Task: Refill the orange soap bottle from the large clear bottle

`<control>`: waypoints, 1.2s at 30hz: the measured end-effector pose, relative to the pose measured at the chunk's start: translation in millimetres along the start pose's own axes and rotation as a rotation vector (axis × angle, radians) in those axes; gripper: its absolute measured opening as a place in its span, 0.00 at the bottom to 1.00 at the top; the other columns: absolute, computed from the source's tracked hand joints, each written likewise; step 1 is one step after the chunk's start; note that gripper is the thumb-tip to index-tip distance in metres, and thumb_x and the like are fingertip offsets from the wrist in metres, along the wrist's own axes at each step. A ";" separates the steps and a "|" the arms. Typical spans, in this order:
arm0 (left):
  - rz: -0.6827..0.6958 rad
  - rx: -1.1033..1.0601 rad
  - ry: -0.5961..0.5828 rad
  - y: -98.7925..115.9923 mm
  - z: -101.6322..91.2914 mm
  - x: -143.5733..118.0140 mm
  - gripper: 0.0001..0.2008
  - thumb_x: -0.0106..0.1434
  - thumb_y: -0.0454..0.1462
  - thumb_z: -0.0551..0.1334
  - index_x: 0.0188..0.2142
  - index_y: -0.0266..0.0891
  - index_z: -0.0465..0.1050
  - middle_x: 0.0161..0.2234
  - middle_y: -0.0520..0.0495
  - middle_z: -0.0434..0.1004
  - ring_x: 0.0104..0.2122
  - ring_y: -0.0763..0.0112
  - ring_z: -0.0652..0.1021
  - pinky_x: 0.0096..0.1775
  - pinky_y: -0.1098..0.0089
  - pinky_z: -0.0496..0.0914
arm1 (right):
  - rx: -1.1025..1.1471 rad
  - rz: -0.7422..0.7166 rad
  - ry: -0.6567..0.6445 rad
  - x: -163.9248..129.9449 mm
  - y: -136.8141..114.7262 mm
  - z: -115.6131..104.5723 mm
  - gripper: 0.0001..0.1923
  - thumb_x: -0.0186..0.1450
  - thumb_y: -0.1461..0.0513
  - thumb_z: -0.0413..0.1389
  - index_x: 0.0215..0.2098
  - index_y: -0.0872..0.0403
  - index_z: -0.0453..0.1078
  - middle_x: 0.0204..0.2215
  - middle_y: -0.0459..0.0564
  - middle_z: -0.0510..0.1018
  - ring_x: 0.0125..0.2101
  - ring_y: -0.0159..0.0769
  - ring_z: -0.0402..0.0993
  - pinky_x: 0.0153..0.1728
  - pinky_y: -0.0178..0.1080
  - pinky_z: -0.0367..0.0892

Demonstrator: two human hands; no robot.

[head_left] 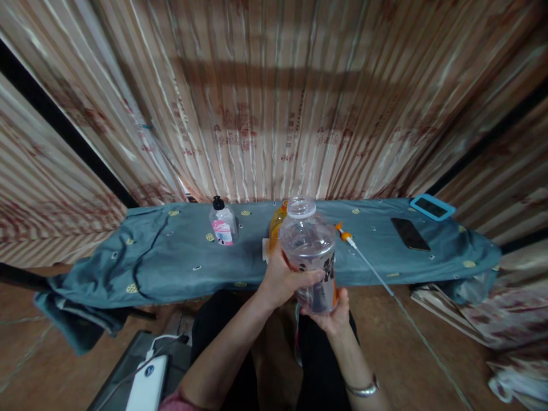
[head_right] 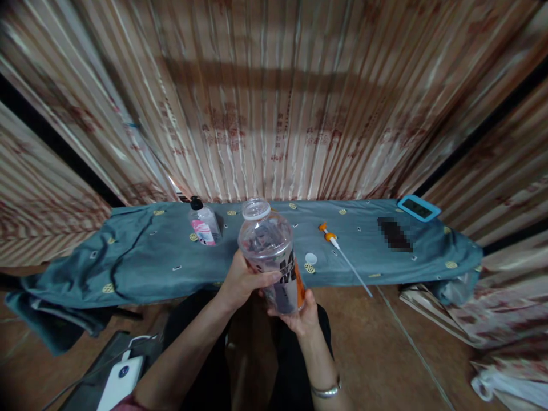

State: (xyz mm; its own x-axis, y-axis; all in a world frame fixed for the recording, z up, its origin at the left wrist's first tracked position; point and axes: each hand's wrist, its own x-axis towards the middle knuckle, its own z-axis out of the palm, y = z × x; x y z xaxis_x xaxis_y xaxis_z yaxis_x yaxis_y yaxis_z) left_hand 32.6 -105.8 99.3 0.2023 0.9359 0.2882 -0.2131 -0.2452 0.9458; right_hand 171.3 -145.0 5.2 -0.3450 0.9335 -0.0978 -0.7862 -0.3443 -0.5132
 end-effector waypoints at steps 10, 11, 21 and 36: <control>0.330 0.200 0.181 -27.9 -39.0 44.0 0.35 0.63 0.59 0.57 0.62 0.45 0.59 0.58 0.39 0.71 0.59 0.55 0.72 0.58 0.53 0.68 | 0.082 -0.080 0.217 -6.0 -14.6 -7.7 0.41 0.38 0.45 0.71 0.49 0.49 0.72 0.43 0.59 0.80 0.35 0.48 0.78 0.20 0.34 0.68; 0.354 0.297 0.283 -34.6 -47.1 52.2 0.37 0.60 0.57 0.62 0.63 0.46 0.56 0.59 0.38 0.69 0.61 0.54 0.70 0.60 0.51 0.65 | 0.092 -0.087 0.245 -6.5 -16.5 -8.4 0.46 0.37 0.46 0.71 0.52 0.49 0.69 0.43 0.60 0.79 0.35 0.49 0.77 0.20 0.34 0.68; 0.104 0.356 0.181 -102.7 -54.4 84.8 0.43 0.45 0.39 0.75 0.59 0.39 0.61 0.54 0.38 0.76 0.53 0.52 0.78 0.56 0.51 0.71 | 0.128 -0.156 0.447 -8.0 -31.4 -11.8 0.59 0.36 0.49 0.73 0.62 0.49 0.56 0.45 0.63 0.78 0.37 0.54 0.79 0.23 0.36 0.73; 0.130 0.467 0.263 -103.1 -59.4 75.8 0.32 0.53 0.46 0.72 0.53 0.40 0.65 0.49 0.41 0.78 0.48 0.55 0.80 0.48 0.58 0.75 | 0.070 -0.116 0.597 -7.8 -32.7 -8.1 0.35 0.30 0.54 0.75 0.38 0.45 0.79 0.38 0.56 0.83 0.32 0.59 0.80 0.21 0.43 0.74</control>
State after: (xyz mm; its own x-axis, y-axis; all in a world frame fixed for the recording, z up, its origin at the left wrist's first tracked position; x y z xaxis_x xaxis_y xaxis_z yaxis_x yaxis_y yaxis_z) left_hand 13.1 5.5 14.8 -0.0555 0.9073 0.4168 0.2387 -0.3933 0.8879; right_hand 203.8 -140.2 15.9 0.0761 0.8534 -0.5157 -0.8400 -0.2238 -0.4943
